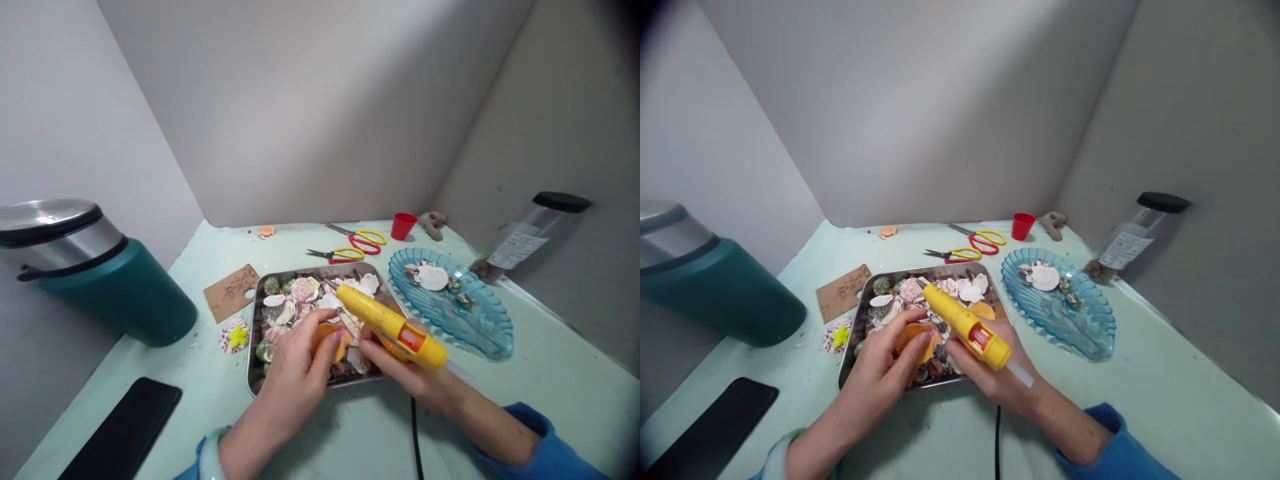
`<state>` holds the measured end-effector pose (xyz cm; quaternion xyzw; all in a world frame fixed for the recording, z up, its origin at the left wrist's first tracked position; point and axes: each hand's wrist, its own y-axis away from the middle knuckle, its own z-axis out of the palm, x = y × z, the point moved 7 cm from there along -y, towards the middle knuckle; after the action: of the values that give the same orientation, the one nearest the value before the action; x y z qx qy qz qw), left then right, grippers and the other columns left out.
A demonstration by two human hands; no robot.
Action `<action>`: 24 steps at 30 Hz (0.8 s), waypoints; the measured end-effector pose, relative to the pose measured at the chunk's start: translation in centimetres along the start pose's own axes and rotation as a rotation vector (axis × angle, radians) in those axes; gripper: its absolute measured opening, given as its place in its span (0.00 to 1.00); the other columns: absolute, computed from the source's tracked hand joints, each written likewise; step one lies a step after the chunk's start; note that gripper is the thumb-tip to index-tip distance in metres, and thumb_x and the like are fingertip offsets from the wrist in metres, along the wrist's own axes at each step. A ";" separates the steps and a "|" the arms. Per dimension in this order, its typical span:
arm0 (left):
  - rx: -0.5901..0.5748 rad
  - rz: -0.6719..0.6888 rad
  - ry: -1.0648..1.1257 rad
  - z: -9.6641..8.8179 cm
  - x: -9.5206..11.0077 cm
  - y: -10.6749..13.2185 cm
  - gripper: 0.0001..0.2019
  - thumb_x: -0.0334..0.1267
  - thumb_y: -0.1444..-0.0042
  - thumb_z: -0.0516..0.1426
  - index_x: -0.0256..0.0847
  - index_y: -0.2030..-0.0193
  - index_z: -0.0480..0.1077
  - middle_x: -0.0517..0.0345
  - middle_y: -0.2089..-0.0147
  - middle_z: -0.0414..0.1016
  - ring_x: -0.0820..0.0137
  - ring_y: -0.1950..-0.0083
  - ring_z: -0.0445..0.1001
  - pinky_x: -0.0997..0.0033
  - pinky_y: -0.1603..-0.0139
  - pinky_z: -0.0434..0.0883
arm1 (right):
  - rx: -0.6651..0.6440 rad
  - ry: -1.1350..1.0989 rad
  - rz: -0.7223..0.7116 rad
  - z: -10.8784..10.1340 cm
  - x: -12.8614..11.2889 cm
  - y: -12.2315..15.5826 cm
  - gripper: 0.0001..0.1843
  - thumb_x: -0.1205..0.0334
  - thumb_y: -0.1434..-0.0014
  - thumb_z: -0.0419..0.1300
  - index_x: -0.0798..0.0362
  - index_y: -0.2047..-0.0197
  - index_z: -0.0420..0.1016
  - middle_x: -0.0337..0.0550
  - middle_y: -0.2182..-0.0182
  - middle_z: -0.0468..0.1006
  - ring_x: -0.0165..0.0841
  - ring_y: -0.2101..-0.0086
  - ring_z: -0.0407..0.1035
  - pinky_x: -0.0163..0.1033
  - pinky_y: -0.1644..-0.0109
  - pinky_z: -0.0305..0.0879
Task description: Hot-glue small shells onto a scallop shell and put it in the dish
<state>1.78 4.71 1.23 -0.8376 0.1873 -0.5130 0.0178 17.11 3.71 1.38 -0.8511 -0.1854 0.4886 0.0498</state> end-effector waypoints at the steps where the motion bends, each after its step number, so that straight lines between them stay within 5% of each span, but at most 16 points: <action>1: 0.000 -0.031 0.030 0.1 -0.3 0.0 0.11 0.41 0.38 0.54 0.44 0.51 0.70 0.53 0.59 0.79 0.63 0.59 0.76 0.68 0.61 0.68 | -0.001 0.015 -0.004 0.0 0.0 0.0 0.13 0.59 0.38 0.54 0.52 0.74 0.66 0.36 0.80 0.68 0.30 0.76 0.64 0.36 0.70 0.61; 5: -0.040 -0.171 0.213 0.7 -1.5 -0.1 0.10 0.45 0.39 0.54 0.43 0.59 0.72 0.59 0.75 0.74 0.69 0.77 0.70 0.73 0.77 0.61 | -0.030 0.082 -0.034 0.1 -0.3 -0.1 0.12 0.60 0.38 0.55 0.52 0.74 0.66 0.37 0.78 0.70 0.30 0.75 0.65 0.36 0.69 0.61; 9: -0.063 -0.295 0.293 1.1 -2.3 0.0 0.12 0.48 0.38 0.53 0.42 0.64 0.67 0.67 0.85 0.63 0.74 0.84 0.61 0.76 0.81 0.58 | -0.029 0.095 -0.064 0.2 -0.2 0.0 0.12 0.60 0.38 0.54 0.52 0.73 0.66 0.35 0.79 0.69 0.29 0.76 0.65 0.36 0.69 0.60; 24: -0.196 -0.228 0.327 2.0 -1.2 0.0 0.13 0.50 0.37 0.51 0.41 0.62 0.64 0.64 0.80 0.67 0.75 0.80 0.64 0.77 0.78 0.60 | -0.045 0.037 -0.056 0.4 -0.6 -0.2 0.13 0.61 0.38 0.55 0.51 0.74 0.66 0.35 0.80 0.68 0.28 0.78 0.63 0.34 0.73 0.61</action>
<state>3.01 4.79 -0.76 -0.7569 0.1406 -0.6198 -0.1524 16.47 3.63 1.72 -0.8554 -0.2193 0.4668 0.0476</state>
